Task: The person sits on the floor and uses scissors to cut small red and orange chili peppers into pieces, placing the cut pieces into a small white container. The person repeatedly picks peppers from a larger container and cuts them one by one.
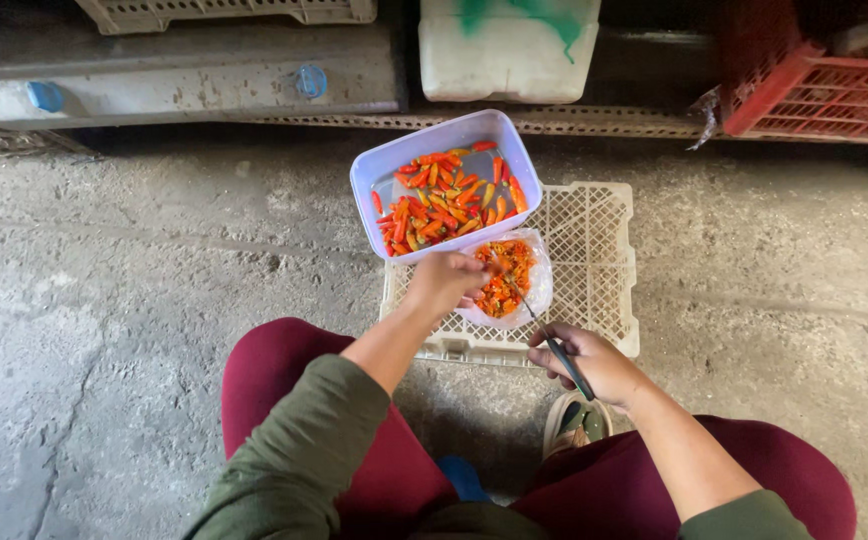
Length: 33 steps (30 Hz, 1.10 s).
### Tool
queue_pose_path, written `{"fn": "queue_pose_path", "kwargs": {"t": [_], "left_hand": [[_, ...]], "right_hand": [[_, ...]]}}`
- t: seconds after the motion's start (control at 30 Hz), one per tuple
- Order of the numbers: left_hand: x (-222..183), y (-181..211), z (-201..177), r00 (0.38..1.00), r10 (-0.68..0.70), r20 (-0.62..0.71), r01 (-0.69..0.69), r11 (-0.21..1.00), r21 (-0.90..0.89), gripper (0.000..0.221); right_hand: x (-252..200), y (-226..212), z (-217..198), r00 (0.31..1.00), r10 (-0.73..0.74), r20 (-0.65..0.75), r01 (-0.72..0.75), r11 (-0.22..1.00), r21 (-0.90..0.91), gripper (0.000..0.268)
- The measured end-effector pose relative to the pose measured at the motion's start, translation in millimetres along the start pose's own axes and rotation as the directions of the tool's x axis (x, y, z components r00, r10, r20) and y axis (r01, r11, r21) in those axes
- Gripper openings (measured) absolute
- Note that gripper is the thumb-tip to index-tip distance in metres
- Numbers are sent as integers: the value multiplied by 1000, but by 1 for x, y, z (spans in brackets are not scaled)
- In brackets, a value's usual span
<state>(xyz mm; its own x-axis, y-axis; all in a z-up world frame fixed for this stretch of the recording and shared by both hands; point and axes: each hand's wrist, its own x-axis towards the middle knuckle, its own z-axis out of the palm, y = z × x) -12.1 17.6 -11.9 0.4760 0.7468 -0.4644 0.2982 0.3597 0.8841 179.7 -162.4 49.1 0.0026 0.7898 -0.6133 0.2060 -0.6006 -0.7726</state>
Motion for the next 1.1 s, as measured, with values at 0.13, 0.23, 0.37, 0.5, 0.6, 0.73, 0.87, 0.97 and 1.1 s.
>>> {"fn": "queue_pose_path", "kwargs": {"t": [0.13, 0.23, 0.37, 0.5, 0.6, 0.73, 0.87, 0.97, 1.1], "left_hand": [[-13, -21, 14, 998, -53, 24, 57, 976, -208, 23], [-15, -29, 18, 995, -85, 50, 95, 961, -261, 23], [-13, -25, 14, 987, -121, 102, 135, 980, -148, 28], [-10, -22, 17, 979, -148, 139, 156, 986, -52, 38], [-4, -22, 16, 982, -121, 143, 122, 992, -3, 40], [7, -30, 18, 989, -68, 130, 69, 998, -3, 34], [24, -46, 26, 991, -95, 98, 105, 989, -105, 30], [36, -65, 30, 984, -146, 104, 163, 970, -181, 27], [52, -87, 36, 969, -222, 110, 238, 957, -166, 24]], "right_hand": [[-2, 5, 3, 998, 45, 50, -46, 999, 21, 34], [1, 15, 2, 994, 62, 91, -71, 993, 93, 34], [11, 24, -6, 987, 47, 153, -92, 950, 298, 37], [16, 26, -8, 981, 93, 169, -149, 922, 358, 37], [20, 22, -7, 984, 124, 129, -158, 937, 311, 37], [29, 19, -5, 987, 130, 94, -150, 956, 254, 39], [39, 20, -5, 986, 146, 80, -163, 942, 292, 40], [45, 22, -1, 984, 158, 88, -177, 940, 293, 36], [47, 20, 0, 965, 257, 56, -263, 947, 185, 31]]}}
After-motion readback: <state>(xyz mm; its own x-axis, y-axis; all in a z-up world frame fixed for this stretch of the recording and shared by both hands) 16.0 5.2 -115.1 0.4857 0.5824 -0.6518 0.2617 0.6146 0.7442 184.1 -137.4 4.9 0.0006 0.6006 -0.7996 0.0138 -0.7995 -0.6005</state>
